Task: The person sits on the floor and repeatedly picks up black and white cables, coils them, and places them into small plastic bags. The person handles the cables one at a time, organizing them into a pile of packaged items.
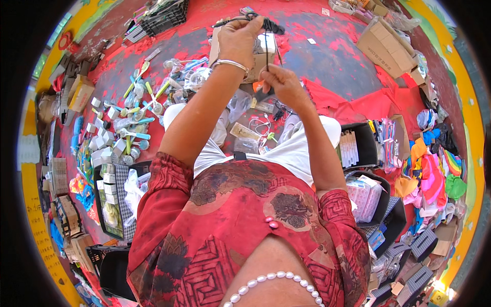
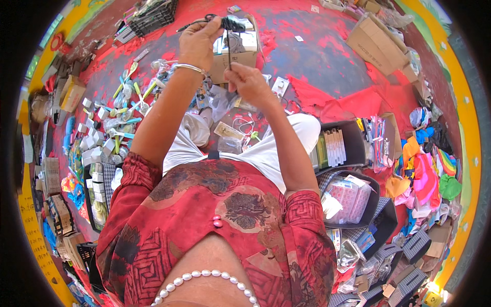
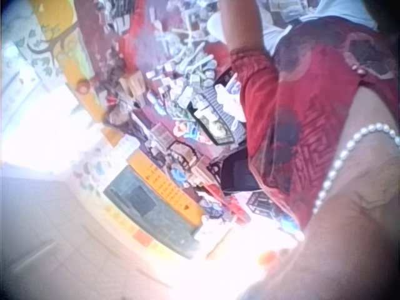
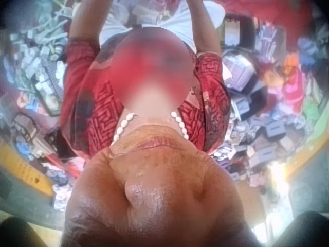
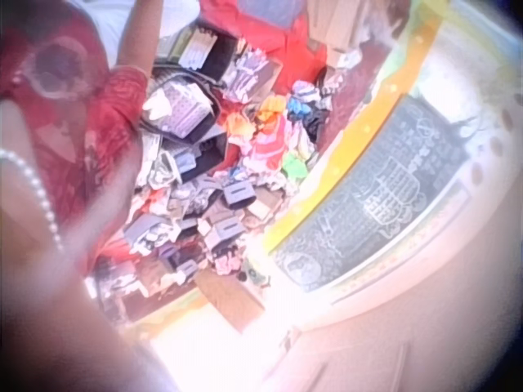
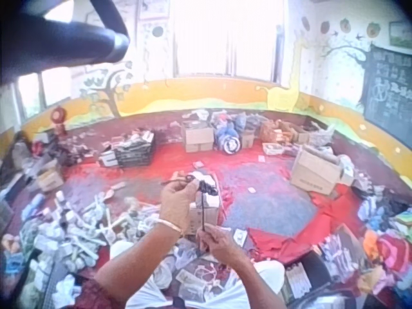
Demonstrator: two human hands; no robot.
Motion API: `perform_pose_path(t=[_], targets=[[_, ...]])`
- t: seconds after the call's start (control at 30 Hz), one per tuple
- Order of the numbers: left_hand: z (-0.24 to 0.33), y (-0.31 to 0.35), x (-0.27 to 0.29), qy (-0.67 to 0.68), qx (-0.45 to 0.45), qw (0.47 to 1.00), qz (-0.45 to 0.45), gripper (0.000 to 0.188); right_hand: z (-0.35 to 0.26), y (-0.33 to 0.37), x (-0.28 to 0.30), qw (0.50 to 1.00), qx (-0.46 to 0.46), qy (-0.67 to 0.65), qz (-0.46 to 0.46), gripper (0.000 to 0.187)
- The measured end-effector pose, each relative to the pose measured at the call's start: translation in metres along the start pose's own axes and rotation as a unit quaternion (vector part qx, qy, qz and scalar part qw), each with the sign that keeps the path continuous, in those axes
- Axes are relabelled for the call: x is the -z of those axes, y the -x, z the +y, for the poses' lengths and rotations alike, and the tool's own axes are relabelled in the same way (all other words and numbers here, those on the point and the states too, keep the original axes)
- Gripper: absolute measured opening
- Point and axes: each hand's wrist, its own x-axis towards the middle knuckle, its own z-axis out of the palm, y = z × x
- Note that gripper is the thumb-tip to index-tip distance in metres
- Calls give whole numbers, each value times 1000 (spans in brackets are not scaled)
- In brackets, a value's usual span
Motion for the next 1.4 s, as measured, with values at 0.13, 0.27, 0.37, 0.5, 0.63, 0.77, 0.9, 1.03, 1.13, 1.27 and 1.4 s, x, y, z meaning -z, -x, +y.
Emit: perform_pose_path(t=[0.13, 0.27, 0.37, 0.5, 0.63, 0.77, 0.9, 1.03, 1.13, 1.27, 1.4], targets=[[-1, 1, 21, -381, -187, 904, -50, 20, -25, 15, 3, 998, 53, 17, 18, 18], [15, 11, 39, -466, -45, 833, -293, 18, -40, 13, 32, 981, 111, 144, 63, 19], [23, 20, 47, -254, 114, 845, -457, 20, -40, 6, 47, 977, 136, 152, 66, 20], [21, 24, 45, 79, 197, 905, -369, 18, -34, 3, 59, 994, 103, 21, 9, 23], [13, 23, 34, 214, 217, 908, -289, 13, -18, -1, 50, 991, 49, -119, -17, 33], [3, 23, 22, 201, 177, 953, -140, 9, 1, 1, 16, 940, -67, -334, -7, 41], [-9, 18, 20, 127, 138, 982, -15, 9, 4, 9, -2, 897, -87, -432, -35, 43], [-18, 19, 26, -94, 40, 995, 11, 16, -3, 18, -6, 884, -96, -453, -58, 43], [-17, 19, 32, -361, -154, 919, -26, 24, -5, 19, -6, 923, -119, -361, -60, 41], [-11, 20, 37, -428, -137, 889, -89, 16, -4, 18, -1, 906, -165, -382, -74, 38], [-1, 18, 51, -641, -158, 719, -216, 19, -2, 16, 10, 894, -221, -388, -29, 52]])
